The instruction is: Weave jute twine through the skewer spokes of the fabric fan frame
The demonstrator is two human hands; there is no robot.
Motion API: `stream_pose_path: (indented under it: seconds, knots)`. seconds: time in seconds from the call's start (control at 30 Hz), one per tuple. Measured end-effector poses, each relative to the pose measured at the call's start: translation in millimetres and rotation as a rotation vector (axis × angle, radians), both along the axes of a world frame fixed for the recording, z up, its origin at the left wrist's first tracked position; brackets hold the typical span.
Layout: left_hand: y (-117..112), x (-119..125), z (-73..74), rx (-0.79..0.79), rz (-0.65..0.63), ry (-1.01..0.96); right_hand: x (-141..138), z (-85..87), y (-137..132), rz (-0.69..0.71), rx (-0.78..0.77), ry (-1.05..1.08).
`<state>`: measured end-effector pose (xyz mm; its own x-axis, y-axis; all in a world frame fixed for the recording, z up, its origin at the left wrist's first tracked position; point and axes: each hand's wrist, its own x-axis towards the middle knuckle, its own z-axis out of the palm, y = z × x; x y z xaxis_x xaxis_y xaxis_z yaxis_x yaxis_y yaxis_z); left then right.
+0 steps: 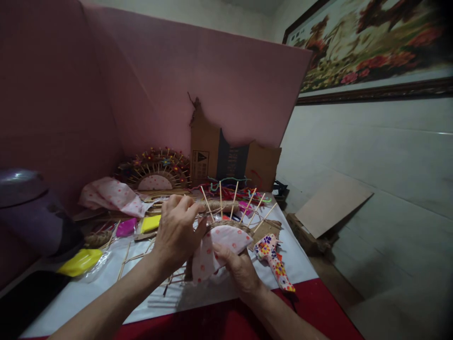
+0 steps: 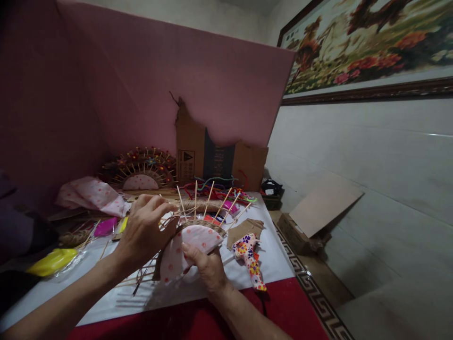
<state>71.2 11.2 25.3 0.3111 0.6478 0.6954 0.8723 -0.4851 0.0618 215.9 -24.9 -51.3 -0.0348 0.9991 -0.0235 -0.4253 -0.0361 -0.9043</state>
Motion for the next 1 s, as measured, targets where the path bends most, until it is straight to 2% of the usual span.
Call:
stream_pose_path:
  seconds: [0.13, 0.23, 0.37, 0.43, 0.53, 0.6, 0.67, 0.83, 0.9, 1.0]
  knots:
    - [3, 5, 0.6, 0.017, 0.022, 0.018, 1, 1.5, -1, 0.011, 0.006, -0.024]
    - [6, -2, 1.8, 0.021, -0.005, -0.016, 1, -1.6, 0, 0.002, -0.001, -0.009]
    - [7, -24, 7.2, 0.011, -0.016, -0.199, 0, -2.9, 0, -0.043, -0.040, 0.054]
    - [7, -39, 8.0, -0.042, 0.004, -0.378, 0, -1.0, 0, -0.058, -0.070, 0.089]
    - [10, -61, 0.9, -0.230, 0.025, -0.774, 1, 1.7, 0, -0.081, -0.083, 0.153]
    - [14, -73, -8.5, -0.382, -0.036, -1.093, 3, 2.1, 2, -0.092, -0.096, 0.210]
    - [16, -80, -18.8, -0.658, -0.112, -1.294, 4, 1.8, 4, -0.117, -0.121, 0.267]
    - [10, -68, -35.2, -1.337, -0.336, -1.370, 5, 3.5, 4, -0.106, -0.164, 0.380]
    - [5, -58, -36.9, -1.440, -0.459, -1.431, 5, 4.1, 4, -0.092, -0.177, 0.402]
    - [-1, -50, -36.7, -1.475, -0.576, -1.432, 5, 3.1, 3, -0.056, -0.206, 0.411]
